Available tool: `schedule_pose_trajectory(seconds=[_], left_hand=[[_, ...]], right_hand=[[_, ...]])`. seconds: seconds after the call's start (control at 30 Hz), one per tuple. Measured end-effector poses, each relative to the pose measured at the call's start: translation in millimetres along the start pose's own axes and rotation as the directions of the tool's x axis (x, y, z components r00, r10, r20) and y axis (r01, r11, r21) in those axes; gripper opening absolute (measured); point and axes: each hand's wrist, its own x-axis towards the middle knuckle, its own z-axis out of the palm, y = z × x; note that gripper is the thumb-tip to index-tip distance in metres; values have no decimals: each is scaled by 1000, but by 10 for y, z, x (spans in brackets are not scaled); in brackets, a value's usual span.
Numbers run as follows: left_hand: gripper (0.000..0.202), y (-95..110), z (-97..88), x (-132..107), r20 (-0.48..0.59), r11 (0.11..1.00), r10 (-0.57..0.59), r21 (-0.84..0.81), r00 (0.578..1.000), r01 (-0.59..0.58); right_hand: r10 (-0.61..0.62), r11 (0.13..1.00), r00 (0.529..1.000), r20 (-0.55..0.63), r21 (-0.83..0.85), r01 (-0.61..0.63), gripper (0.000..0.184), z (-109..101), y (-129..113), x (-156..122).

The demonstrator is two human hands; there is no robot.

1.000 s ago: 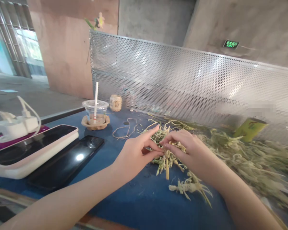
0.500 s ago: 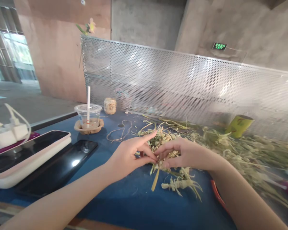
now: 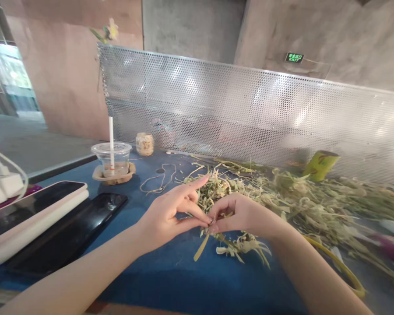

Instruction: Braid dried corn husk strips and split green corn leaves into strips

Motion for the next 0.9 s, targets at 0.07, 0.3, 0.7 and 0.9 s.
schedule_pose_trajectory(seconds=[0.07, 0.3, 0.7, 0.9], left_hand=[[72, -12, -19, 14, 40, 999, -43, -25, 998, 44], [55, -6, -61, 44, 58, 992, -108, -60, 992, 112], [57, -41, -62, 13, 129, 972, -210, -76, 969, 221], [49, -16, -64, 19, 122, 985, -170, -22, 978, 173]], right_hand=[[31, 998, 1000, 7, 56, -31, 18, 1, 24, 23], [52, 976, 998, -47, 212, -41, 13, 16, 61, 36], [78, 931, 996, -33, 360, -61, 13, 52, 130, 48], [77, 878, 997, -5, 474, -65, 9, 70, 138, 45]])
